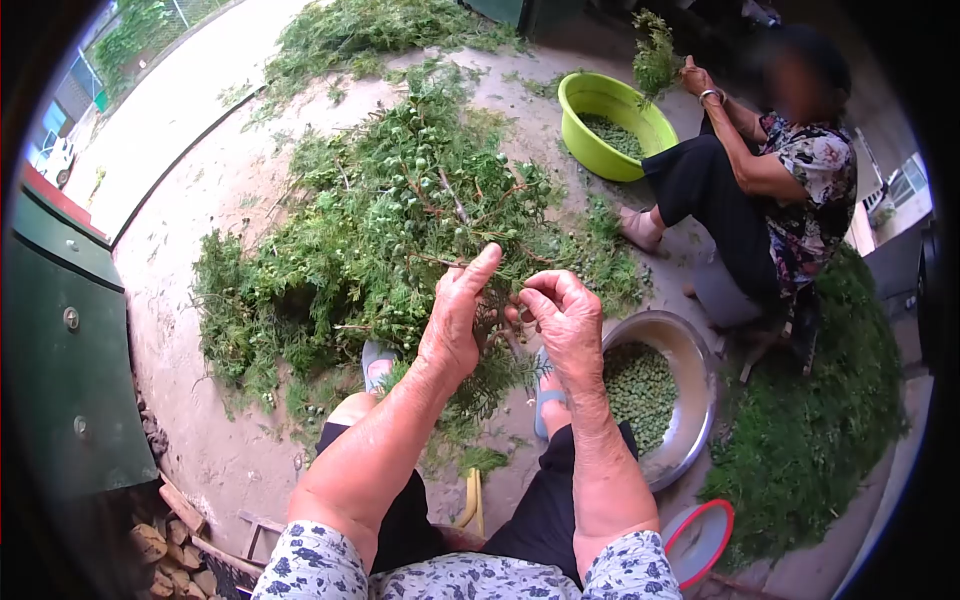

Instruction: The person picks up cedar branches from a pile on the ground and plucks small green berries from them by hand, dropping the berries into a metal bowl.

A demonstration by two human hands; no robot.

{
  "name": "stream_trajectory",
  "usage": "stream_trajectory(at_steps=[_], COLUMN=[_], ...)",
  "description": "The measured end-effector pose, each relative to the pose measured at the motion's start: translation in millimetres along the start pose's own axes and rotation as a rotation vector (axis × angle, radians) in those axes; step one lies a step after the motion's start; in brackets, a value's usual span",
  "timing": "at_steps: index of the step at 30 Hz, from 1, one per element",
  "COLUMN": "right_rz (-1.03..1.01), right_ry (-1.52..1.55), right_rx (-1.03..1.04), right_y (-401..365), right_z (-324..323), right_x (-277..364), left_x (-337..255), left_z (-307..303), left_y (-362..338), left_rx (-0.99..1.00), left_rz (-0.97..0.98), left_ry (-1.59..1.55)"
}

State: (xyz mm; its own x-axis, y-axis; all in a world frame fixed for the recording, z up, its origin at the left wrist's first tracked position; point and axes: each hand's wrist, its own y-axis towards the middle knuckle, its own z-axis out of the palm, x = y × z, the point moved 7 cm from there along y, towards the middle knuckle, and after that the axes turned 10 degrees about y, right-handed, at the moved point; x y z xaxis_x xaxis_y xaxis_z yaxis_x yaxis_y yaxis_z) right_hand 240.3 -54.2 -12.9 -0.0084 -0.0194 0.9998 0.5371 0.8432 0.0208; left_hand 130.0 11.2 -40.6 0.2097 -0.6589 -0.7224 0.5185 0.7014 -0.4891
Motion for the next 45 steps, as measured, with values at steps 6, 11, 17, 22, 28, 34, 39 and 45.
stream_trajectory(at_steps=[6, 11, 17, 22, 28, 34, 39, 45], right_rz=[0.066, 0.202, 0.112, 0.14, 0.174, 0.261, 0.045, 0.047], right_ry=[0.264, 0.679, 0.739, 0.972, 0.811, 0.746, 0.787, 0.912], right_rx=[-0.053, -0.128, -0.353, -0.21, -0.161, -0.09, -0.382, -0.388], right_y=[-1, -4, -5, 2, -1, -1, -4, 4], right_z=[-3, 1, -30, -32, -17, -8, -36, -46], right_x=[-12, -35, -45, -29, -22, -24, -25, 5], left_x=[4, 8, 1, -6, -4, 5, -2, -1], left_z=[-8, -5, -3, -7, -9, -5, -7, -17], left_y=[7, 7, 4, 2, 4, 2, -3, 4], left_rx=[-0.103, -0.057, 0.013, -0.021, -0.07, -0.044, -0.098, -0.13], left_rz=[0.022, -0.021, 0.049, 0.086, 0.082, 0.058, 0.057, 0.098], left_ry=[0.02, -0.032, -0.009, -0.027, -0.022, 0.049, 0.006, 0.005])
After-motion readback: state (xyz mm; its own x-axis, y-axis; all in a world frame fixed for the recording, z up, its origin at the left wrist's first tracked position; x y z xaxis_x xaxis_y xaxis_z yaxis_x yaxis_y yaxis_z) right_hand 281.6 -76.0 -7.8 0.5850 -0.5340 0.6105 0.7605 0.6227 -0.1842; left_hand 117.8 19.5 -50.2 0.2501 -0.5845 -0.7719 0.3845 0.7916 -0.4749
